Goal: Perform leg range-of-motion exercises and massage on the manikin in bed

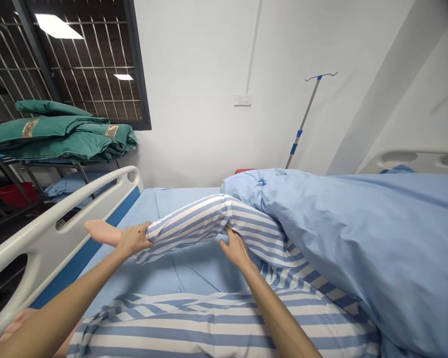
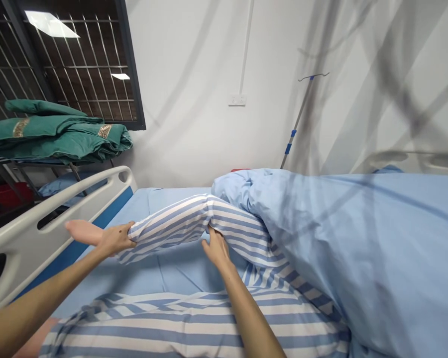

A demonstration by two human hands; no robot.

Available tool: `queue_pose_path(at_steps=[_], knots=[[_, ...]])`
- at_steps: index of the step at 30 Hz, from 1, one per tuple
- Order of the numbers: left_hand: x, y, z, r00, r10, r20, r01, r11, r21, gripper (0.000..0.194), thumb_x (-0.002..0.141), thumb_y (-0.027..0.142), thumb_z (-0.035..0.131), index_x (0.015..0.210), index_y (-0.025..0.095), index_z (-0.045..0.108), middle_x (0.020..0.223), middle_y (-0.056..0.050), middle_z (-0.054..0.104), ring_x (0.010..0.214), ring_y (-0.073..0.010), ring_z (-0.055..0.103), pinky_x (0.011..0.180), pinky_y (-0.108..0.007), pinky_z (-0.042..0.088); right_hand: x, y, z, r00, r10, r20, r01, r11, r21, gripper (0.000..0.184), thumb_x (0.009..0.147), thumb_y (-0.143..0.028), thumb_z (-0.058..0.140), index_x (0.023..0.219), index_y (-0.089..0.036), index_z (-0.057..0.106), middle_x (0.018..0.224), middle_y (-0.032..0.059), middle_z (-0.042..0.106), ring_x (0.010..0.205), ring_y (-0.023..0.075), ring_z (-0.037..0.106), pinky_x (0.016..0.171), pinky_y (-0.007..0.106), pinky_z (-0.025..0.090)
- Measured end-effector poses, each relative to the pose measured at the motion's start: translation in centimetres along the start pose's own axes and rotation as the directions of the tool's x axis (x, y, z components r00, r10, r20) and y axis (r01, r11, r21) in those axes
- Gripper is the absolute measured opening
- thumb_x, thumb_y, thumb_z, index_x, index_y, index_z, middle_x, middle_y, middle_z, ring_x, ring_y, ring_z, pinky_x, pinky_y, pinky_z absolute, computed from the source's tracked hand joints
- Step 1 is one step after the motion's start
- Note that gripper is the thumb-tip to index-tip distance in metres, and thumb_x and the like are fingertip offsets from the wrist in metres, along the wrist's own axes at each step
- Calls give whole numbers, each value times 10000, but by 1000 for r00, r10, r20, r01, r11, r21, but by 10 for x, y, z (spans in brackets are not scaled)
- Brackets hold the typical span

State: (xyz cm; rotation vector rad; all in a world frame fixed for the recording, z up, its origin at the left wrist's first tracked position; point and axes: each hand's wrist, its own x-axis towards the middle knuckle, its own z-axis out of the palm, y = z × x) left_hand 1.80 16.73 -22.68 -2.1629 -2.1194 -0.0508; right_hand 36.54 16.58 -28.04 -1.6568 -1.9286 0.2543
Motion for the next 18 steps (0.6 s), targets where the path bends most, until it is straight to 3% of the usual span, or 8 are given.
queue_pose_path(at_steps=[4,7,13,18], knots=[[-4,-41,0,993,118,-27,-112,981,155,433,648,350,559,1060,235,493,976,-78,654,924,-280,580,768,-351,360,-17,2,29,987,4,163,12,996,-93,590,784,-266,439,1356,-162,335,1223,134,538,1093,261,519,878,332,379],[-11,-60,16,989,147,-30,-138,971,196,440,649,298,564,1075,216,494,960,-88,652,920,-278,574,809,-375,337,-28,6,48,958,14,285,35,986,-164,590,767,-255,455,1343,-165,364,1235,135,534,1114,260,507,900,332,363],[-27,-75,69,988,150,-33,-144,978,154,464,652,287,569,1102,204,495,968,-100,640,912,-274,562,807,-381,315,-35,13,63,938,15,345,71,969,-236,632,750,-251,455,1365,-162,335,1294,136,488,1168,267,466,944,343,331],[-29,-85,91,984,176,-36,-170,976,138,487,646,288,570,1117,184,504,968,-122,632,919,-277,550,821,-390,305,-37,16,72,905,28,423,93,960,-263,694,716,-252,473,1380,-133,308,1336,155,442,1196,272,440,957,343,327]])
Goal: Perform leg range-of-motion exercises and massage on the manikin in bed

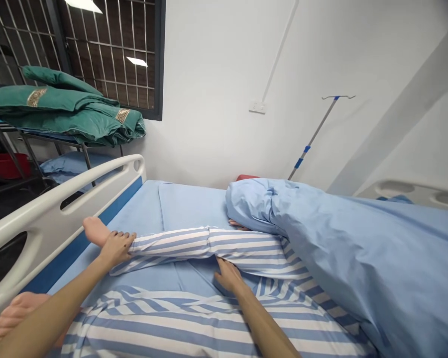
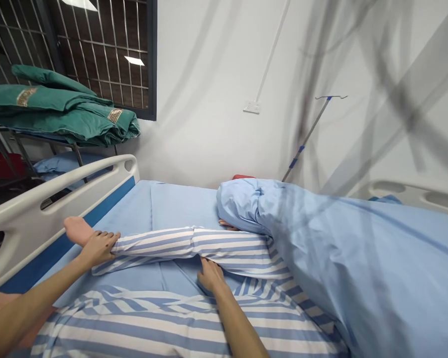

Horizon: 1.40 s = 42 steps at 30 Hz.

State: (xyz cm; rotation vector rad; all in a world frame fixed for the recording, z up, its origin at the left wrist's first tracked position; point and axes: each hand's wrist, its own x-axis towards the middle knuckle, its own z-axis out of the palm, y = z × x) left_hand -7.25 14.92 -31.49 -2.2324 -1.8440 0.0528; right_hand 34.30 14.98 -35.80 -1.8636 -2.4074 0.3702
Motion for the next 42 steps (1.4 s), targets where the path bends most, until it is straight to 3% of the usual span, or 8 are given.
queue_pose_path(at_steps=[10,16,20,24,27,29,36,42], knots=[[-6,-13,19,995,54,-86,-52,998,21,481,624,360,588,1064,168,561,936,-139,629,902,-301,545,841,-417,296,3,-1,7,1000,13,-3,-14,999,-48,655,732,-261,445,1363,-134,322,1322,166,451,1176,289,451,942,363,334],[-10,-12,17,995,73,-74,-70,997,34,475,609,315,586,1054,151,571,933,-155,633,904,-315,548,832,-422,300,0,-2,8,1000,3,27,-1,998,-64,638,716,-246,452,1339,-151,349,1283,160,488,1144,288,477,914,357,348],[-1,-17,-1,993,94,-70,-90,994,59,464,595,314,596,1030,154,577,898,-157,636,886,-325,552,809,-434,300,0,-1,9,999,10,40,-7,997,-73,621,721,-258,453,1326,-154,363,1284,159,488,1127,290,487,896,357,355],[15,-27,-34,979,161,-125,-144,980,137,427,591,322,599,978,142,585,864,-168,626,873,-333,548,808,-444,295,2,-1,6,1000,17,0,-17,997,-70,631,736,-264,447,1346,-151,332,1294,162,475,1129,287,484,903,355,343],[20,-29,-46,972,179,-153,-154,975,163,421,580,343,607,947,136,585,870,-180,619,881,-338,541,821,-454,291,2,-2,5,1000,22,2,-22,998,-62,657,731,-264,457,1362,-152,310,1306,163,461,1128,285,485,906,350,338],[18,-27,-41,976,159,-149,-136,979,152,436,571,344,611,952,135,583,876,-183,617,883,-342,539,826,-462,290,2,-2,6,999,24,26,-22,998,-59,658,724,-267,468,1355,-148,324,1294,165,473,1121,286,490,906,350,338],[-4,-23,4,992,48,-121,-47,999,17,474,579,388,606,982,140,576,972,-199,585,989,-375,491,905,-508,245,1,-3,7,998,0,67,3,999,-48,639,717,-270,478,1328,-127,358,1276,168,491,1154,286,464,923,348,327],[-7,-22,3,996,44,-80,-44,999,0,462,608,373,588,1013,151,561,1025,-197,566,1046,-378,441,945,-514,220,2,-5,9,992,26,124,-19,998,-55,603,746,-288,457,1314,-103,373,1245,182,516,1147,287,470,928,369,324]])
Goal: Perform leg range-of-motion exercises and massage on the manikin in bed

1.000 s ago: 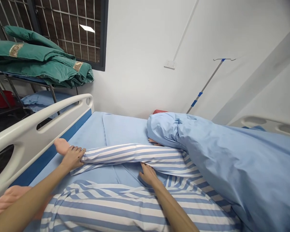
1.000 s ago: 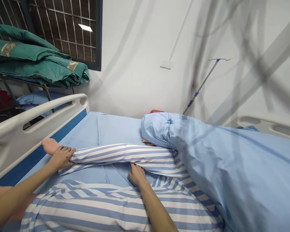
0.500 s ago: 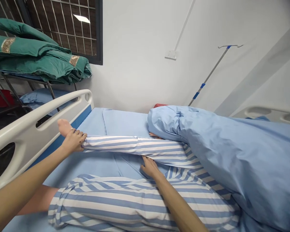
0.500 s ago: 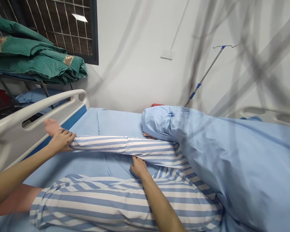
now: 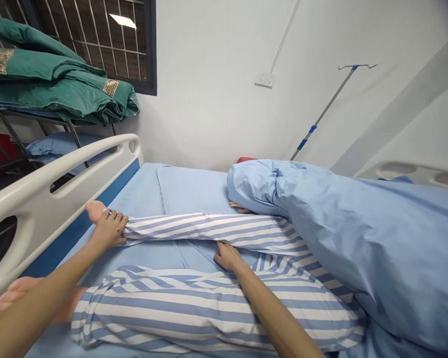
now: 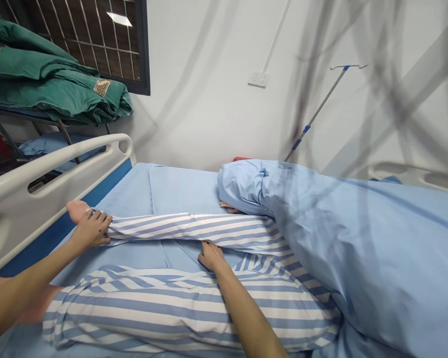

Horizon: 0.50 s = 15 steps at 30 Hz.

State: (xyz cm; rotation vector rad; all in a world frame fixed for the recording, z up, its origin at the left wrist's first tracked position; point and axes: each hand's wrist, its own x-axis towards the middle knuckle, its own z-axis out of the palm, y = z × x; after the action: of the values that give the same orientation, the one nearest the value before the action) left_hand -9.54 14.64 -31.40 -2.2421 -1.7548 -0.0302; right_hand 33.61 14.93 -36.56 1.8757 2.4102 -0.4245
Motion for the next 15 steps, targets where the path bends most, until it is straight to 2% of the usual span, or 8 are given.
queue_pose_path(at_steps=[5,10,15], knots=[[-1,1,0,1000,27,-3,-27,999,47,494,603,358,612,1041,134,561,1051,-195,553,1052,-367,436,980,-500,195,2,3,5,998,-9,70,10,1000,-14,492,785,-287,399,1234,-100,474,1212,178,551,1113,274,512,918,360,341],[-5,5,4,998,38,-46,-36,999,38,499,604,300,626,1059,108,556,1065,-213,544,1092,-362,418,1001,-496,182,-1,3,3,996,-28,84,29,999,-14,523,748,-295,450,1232,-98,479,1222,184,544,1111,283,517,897,350,362],[-17,21,-12,991,75,-109,-78,997,-24,466,687,307,545,1126,154,506,1190,-179,496,1155,-335,376,1016,-473,202,-4,0,-4,995,-23,97,22,1000,14,543,726,-272,474,1241,-99,475,1228,191,540,1122,285,510,898,348,361]])
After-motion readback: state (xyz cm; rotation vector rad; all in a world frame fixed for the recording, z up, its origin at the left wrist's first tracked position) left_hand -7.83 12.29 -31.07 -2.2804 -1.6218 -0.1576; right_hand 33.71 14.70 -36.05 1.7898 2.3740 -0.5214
